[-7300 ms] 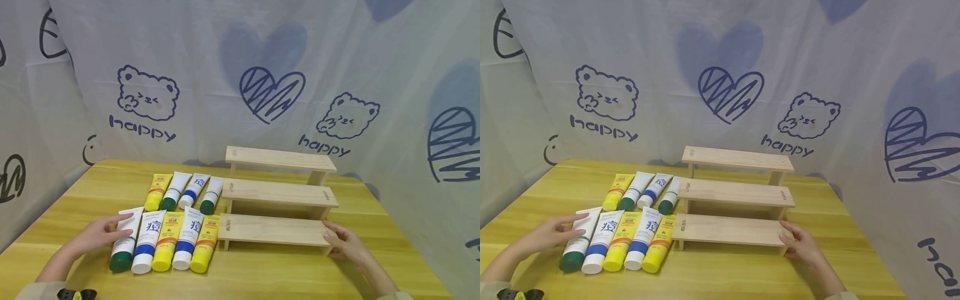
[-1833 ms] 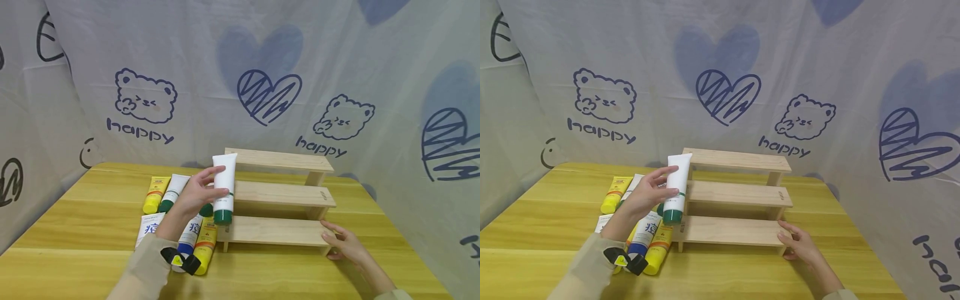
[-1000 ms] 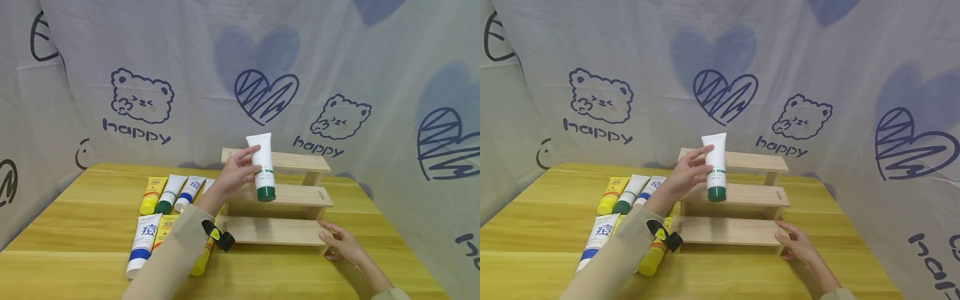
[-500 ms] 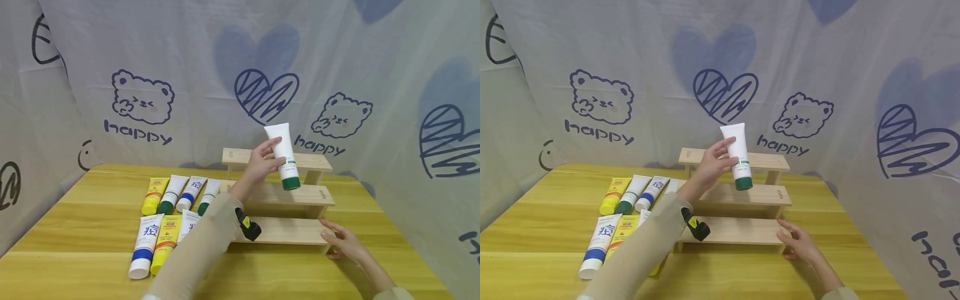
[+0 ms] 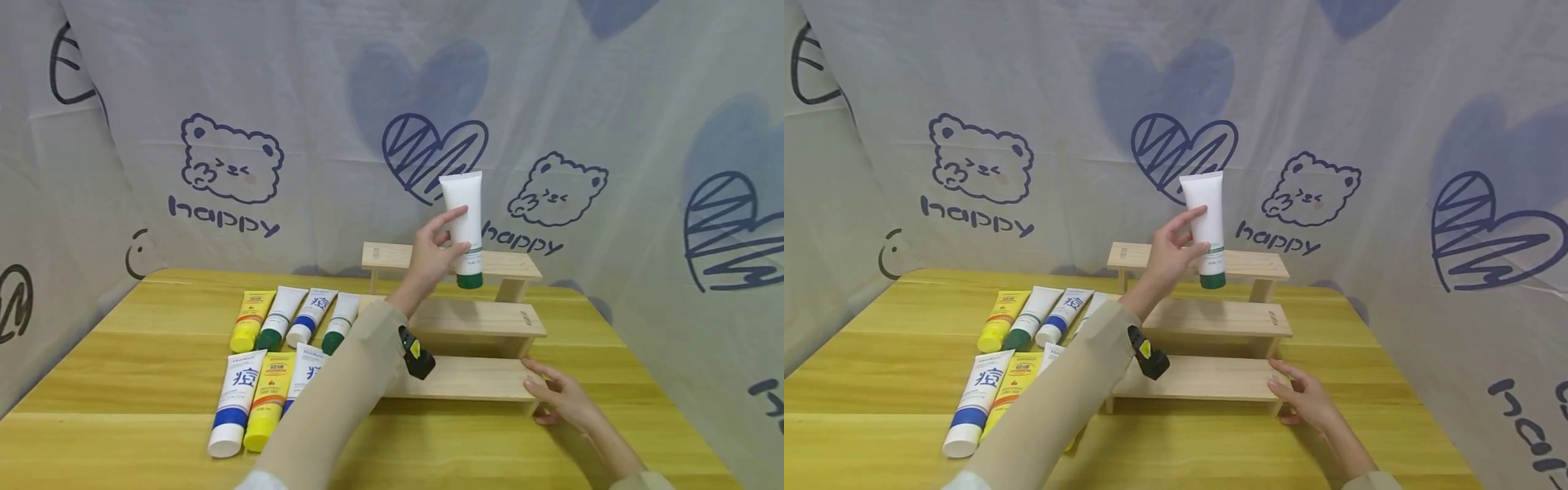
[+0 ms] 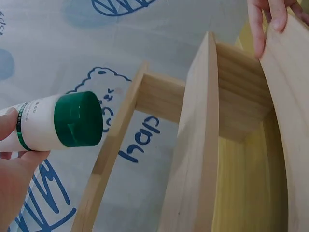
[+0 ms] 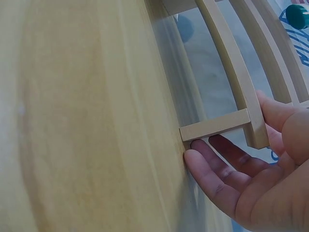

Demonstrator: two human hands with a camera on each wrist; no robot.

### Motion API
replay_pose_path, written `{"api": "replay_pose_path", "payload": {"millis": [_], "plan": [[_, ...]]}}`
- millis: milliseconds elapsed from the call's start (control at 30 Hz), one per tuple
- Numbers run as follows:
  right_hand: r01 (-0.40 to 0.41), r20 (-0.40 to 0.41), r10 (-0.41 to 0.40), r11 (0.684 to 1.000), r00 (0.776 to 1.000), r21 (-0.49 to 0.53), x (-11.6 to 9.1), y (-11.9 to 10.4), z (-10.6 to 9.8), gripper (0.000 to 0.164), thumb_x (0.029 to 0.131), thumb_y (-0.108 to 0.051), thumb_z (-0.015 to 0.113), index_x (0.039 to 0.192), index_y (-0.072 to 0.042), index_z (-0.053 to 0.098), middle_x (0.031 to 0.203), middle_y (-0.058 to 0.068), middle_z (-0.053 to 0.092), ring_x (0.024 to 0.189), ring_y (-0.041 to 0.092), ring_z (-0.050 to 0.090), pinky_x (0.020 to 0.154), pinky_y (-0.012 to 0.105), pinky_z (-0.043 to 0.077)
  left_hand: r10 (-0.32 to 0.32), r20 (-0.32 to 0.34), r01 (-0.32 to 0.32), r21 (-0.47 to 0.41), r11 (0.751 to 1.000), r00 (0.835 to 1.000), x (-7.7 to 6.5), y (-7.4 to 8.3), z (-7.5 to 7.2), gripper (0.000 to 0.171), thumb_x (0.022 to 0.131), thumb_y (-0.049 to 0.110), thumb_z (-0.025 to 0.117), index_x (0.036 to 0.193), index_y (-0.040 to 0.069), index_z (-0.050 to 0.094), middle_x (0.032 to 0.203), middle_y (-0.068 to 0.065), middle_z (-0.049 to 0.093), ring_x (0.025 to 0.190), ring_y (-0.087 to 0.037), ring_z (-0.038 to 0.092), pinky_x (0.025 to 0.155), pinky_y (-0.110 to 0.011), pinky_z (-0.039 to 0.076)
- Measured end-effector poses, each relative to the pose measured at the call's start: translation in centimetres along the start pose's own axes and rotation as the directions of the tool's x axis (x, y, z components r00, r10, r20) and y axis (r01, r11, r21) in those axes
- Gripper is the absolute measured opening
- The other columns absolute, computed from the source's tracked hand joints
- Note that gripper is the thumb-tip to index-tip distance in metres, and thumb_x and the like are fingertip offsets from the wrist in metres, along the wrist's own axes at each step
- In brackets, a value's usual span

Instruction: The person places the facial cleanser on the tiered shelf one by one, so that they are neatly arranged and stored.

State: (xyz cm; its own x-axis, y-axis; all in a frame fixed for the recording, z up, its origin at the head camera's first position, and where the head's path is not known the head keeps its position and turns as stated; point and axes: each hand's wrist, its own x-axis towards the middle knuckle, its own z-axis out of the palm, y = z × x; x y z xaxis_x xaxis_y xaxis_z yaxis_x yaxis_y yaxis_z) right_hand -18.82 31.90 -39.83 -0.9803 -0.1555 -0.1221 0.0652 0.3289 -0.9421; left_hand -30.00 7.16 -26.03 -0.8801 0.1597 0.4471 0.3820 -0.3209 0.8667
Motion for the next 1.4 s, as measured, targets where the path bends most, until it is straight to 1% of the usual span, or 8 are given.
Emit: {"api": "replay_pose_path", "payload": {"millis": [200,400,633,767,967,1167,1267,1400], "plan": [[0.002,0.002,-0.002,1.000,1.000,0.008,-0.1,0.0,0.1,0.057,0.091,-0.021,0.052,0.137,0.000,0.025,0.137,0.034,0.018,0.115,0.039,0.036,0.065,0.043,0.051,0.129,-0.002,-0.128,0.078,0.989,0.992,-0.4,1.4,0.1,0.048,0.075,-0.021,0.053,0.120,-0.003,0.052,0.123,-0.014,0.043,0.113,-0.031,0.046,0.086,-0.030,0.044],[-0.019,-0.011,0.019,1.000,1.000,0.007,-0.1,0.0,0.1,0.057,0.091,-0.021,0.052,0.137,-0.001,0.026,0.137,0.033,0.019,0.115,0.037,0.037,0.065,0.042,0.051,0.189,0.006,-0.188,0.136,0.973,0.982,-0.5,2.0,0.4,0.045,0.075,-0.021,0.054,0.118,-0.007,0.052,0.125,-0.020,0.041,0.115,-0.034,0.044,0.088,-0.028,0.042],[-0.017,-0.013,0.017,1.000,1.000,0.003,-0.2,0.0,0.1,0.057,0.090,-0.022,0.054,0.137,-0.001,0.027,0.138,0.032,0.018,0.113,0.035,0.039,0.064,0.040,0.052,0.237,0.021,-0.238,0.144,0.961,0.971,0.6,0.1,0.3,0.037,0.073,-0.024,0.053,0.107,-0.011,0.051,0.126,-0.022,0.042,0.115,-0.034,0.044,0.090,-0.030,0.041],[-0.021,-0.015,0.021,1.000,1.000,0.008,-0.2,0.0,0.1,0.057,0.090,-0.021,0.054,0.137,-0.001,0.028,0.139,0.031,0.017,0.113,0.035,0.039,0.063,0.040,0.052,0.250,0.030,-0.252,0.151,0.956,0.968,1.3,-1.1,0.3,0.035,0.074,-0.023,0.054,0.103,-0.007,0.045,0.124,-0.021,0.045,0.112,-0.032,0.047,0.089,-0.030,0.041],[-0.011,-0.008,0.011,1.000,1.000,-0.004,-0.1,0.0,0.0,0.057,0.091,-0.021,0.053,0.137,-0.001,0.027,0.140,0.030,0.016,0.114,0.034,0.039,0.061,0.039,0.052,0.205,0.000,-0.199,0.238,0.951,0.979,1.5,-1.3,0.2,0.038,0.078,-0.014,0.058,0.110,-0.001,0.041,0.128,-0.015,0.046,0.116,-0.024,0.045,0.091,-0.029,0.040],[0.008,0.008,-0.008,1.000,1.000,0.005,-0.1,0.1,-0.1,0.056,0.091,-0.020,0.051,0.137,0.000,0.025,0.139,0.032,0.016,0.113,0.033,0.039,0.061,0.041,0.052,0.168,-0.039,-0.143,0.368,0.919,0.985,1.7,-1.6,-0.3,0.050,0.075,-0.003,0.067,0.120,0.005,0.045,0.123,-0.010,0.052,0.108,-0.017,0.051,0.082,-0.029,0.045],[0.012,0.003,-0.012,1.000,1.000,0.009,0.0,0.1,-0.1,0.056,0.091,-0.019,0.051,0.137,0.000,0.026,0.138,0.032,0.018,0.113,0.032,0.040,0.060,0.041,0.052,0.113,-0.052,-0.081,0.413,0.907,0.992,1.5,-1.8,-0.5,0.050,0.073,0.003,0.071,0.119,0.006,0.051,0.118,-0.008,0.057,0.099,-0.018,0.055,0.078,-0.027,0.046],[0.014,-0.005,-0.014,1.000,1.000,0.008,0.0,0.2,-0.1,0.055,0.091,-0.019,0.051,0.137,0.000,0.026,0.136,0.033,0.021,0.109,0.030,0.042,0.060,0.041,0.052,0.019,-0.089,0.027,0.486,0.874,0.996,1.1,-2.3,-0.7,0.046,0.072,0.011,0.075,0.114,0.008,0.058,0.108,-0.005,0.061,0.086,-0.020,0.056,0.072,-0.025,0.045]]}}
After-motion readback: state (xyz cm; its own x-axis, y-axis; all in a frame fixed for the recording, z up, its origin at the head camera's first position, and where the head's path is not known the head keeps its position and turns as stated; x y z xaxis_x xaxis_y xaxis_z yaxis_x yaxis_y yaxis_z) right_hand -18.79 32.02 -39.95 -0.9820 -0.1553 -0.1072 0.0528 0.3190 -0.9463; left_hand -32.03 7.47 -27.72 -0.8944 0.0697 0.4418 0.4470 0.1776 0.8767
